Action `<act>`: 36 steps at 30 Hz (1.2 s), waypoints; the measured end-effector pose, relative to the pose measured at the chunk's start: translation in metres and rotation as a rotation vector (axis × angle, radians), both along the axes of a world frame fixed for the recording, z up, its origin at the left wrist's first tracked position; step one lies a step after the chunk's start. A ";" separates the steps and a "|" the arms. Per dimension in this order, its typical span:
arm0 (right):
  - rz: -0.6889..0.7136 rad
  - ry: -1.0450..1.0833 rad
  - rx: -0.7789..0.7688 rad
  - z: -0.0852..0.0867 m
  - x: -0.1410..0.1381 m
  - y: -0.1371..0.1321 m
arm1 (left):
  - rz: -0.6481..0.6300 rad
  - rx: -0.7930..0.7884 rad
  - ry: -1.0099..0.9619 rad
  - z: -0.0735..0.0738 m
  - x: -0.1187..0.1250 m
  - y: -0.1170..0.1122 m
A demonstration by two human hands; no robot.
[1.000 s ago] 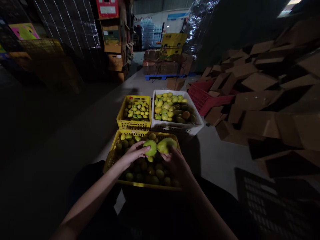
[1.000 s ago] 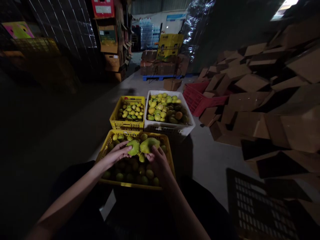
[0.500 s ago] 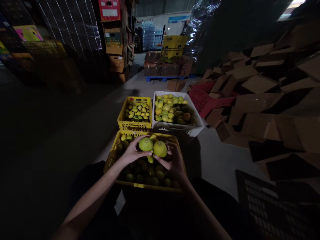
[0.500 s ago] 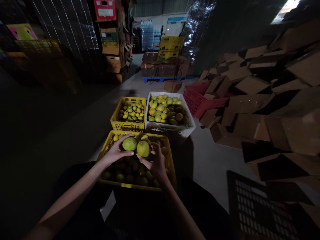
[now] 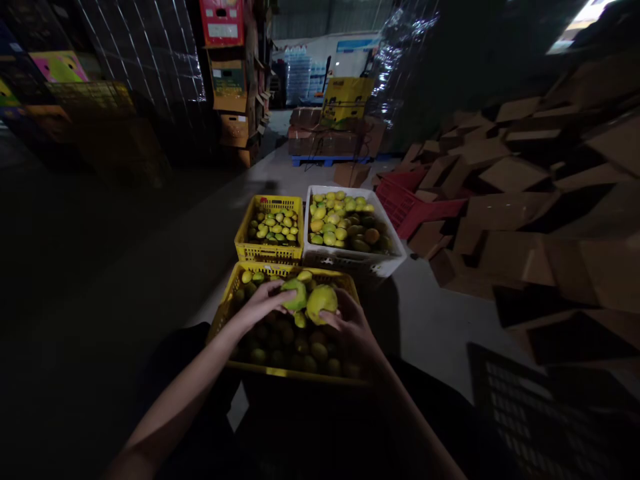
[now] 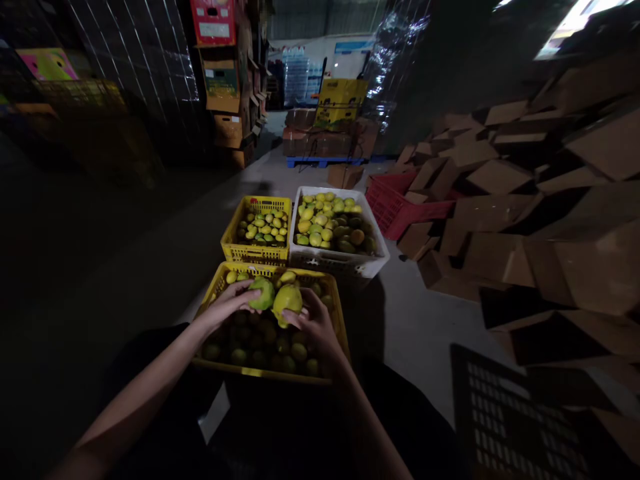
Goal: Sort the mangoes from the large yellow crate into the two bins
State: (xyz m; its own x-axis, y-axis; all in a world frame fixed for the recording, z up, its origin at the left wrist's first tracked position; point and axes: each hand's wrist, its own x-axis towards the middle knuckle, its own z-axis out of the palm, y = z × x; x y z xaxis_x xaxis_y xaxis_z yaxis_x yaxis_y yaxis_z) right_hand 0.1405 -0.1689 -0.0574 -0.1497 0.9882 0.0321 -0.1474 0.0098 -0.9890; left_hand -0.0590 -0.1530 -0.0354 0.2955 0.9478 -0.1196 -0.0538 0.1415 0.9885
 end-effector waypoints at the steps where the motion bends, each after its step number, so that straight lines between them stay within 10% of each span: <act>1: 0.034 0.053 -0.077 -0.002 0.000 0.001 | -0.044 -0.110 -0.032 -0.001 0.000 -0.001; 6: 0.098 0.205 -0.314 -0.017 -0.002 0.004 | -0.168 -0.409 -0.068 -0.010 0.005 -0.003; 14: 0.047 0.159 -0.320 -0.016 -0.001 0.002 | -0.122 -0.460 0.086 -0.007 0.013 -0.005; 36: -0.228 0.076 0.105 0.008 -0.009 0.008 | 0.173 0.287 0.058 -0.006 0.001 0.001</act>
State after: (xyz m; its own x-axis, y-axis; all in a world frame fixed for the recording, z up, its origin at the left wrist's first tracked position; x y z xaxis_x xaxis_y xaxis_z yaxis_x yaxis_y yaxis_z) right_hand 0.1313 -0.1613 -0.0493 0.0829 0.9868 0.1394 -0.2039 0.1537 -0.9668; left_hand -0.0583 -0.1523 -0.0415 0.1275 0.9808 0.1473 0.0046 -0.1491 0.9888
